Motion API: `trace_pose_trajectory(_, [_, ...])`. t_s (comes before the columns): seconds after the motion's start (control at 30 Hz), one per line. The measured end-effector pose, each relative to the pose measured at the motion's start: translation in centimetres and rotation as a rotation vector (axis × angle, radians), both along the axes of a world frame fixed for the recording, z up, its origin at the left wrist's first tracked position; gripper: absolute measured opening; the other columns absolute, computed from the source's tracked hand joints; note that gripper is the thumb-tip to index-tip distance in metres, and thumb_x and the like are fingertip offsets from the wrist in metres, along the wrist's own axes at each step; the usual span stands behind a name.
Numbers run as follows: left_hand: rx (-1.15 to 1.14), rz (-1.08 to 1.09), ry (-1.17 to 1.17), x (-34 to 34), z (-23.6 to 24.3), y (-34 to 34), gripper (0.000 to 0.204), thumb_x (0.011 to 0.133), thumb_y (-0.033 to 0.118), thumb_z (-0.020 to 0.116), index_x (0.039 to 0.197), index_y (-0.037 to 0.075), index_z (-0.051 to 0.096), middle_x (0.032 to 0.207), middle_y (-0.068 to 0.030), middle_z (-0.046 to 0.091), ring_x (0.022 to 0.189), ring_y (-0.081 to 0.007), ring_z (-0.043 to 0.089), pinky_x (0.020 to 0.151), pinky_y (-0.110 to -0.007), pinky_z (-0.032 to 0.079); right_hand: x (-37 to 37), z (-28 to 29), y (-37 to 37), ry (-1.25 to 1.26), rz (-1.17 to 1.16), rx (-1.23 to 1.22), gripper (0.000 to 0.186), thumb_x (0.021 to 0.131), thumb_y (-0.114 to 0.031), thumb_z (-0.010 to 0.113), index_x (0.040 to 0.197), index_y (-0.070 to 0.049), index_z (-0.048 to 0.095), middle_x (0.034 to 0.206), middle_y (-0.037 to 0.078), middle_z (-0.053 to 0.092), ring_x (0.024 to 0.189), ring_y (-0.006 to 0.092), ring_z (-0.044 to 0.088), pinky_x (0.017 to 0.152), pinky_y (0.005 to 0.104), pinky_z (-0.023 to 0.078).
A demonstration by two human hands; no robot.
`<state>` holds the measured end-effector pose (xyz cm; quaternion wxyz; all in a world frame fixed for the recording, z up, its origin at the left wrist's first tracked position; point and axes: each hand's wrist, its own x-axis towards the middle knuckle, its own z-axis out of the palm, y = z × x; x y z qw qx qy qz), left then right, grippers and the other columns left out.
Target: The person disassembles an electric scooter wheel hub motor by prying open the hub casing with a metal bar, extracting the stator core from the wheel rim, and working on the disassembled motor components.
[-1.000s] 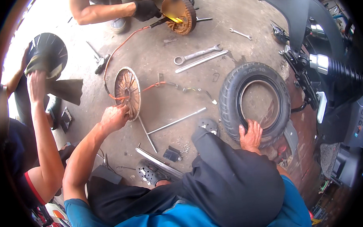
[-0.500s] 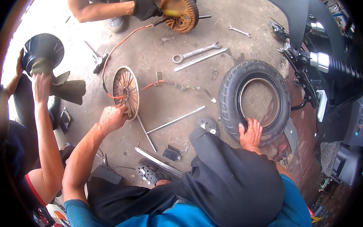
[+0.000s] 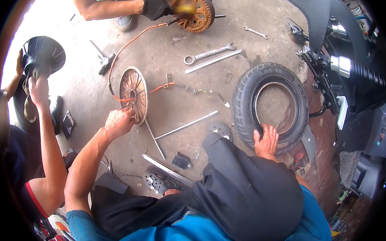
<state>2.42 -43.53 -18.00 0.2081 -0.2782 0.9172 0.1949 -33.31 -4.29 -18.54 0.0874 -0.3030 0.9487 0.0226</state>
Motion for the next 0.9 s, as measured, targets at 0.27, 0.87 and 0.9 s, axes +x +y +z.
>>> trace_pose_trajectory(0.27, [-0.004,0.013,0.028,-0.1,0.4,0.2,0.017,0.085,0.016,0.054,0.091,0.002,0.061,0.09,-0.0205,0.068,0.086,-0.0375,0.067,0.077,-0.048,0.053,0.2,1.0,-0.6,-0.074,0.012,-0.115,0.066,0.092,-0.057,0.05,0.132,-0.005,0.056,0.136,0.027,0.051,0.133,0.0424,0.041,0.113,0.0522,0.026])
trace_pose_trajectory(0.87, [-0.018,0.01,0.093,0.7,0.8,0.1,0.015,0.08,0.013,0.058,0.093,0.005,0.062,0.094,-0.0156,0.067,0.086,-0.0366,0.066,0.075,-0.047,0.052,-0.5,-1.4,0.8,0.096,0.203,-0.164,0.044,0.088,-0.035,0.059,0.121,-0.005,0.058,0.115,0.014,0.056,0.113,0.032,0.049,0.096,0.0445,0.036])
trace_pose_trajectory(0.9, [-0.024,0.017,0.118,1.3,1.0,0.1,0.014,0.079,0.013,0.059,0.091,0.005,0.062,0.094,-0.0149,0.066,0.085,-0.0366,0.066,0.075,-0.047,0.052,0.0,-1.0,-0.2,0.064,0.192,-0.152,0.044,0.089,-0.035,0.059,0.121,-0.005,0.057,0.116,0.013,0.056,0.113,0.0315,0.049,0.097,0.0438,0.036])
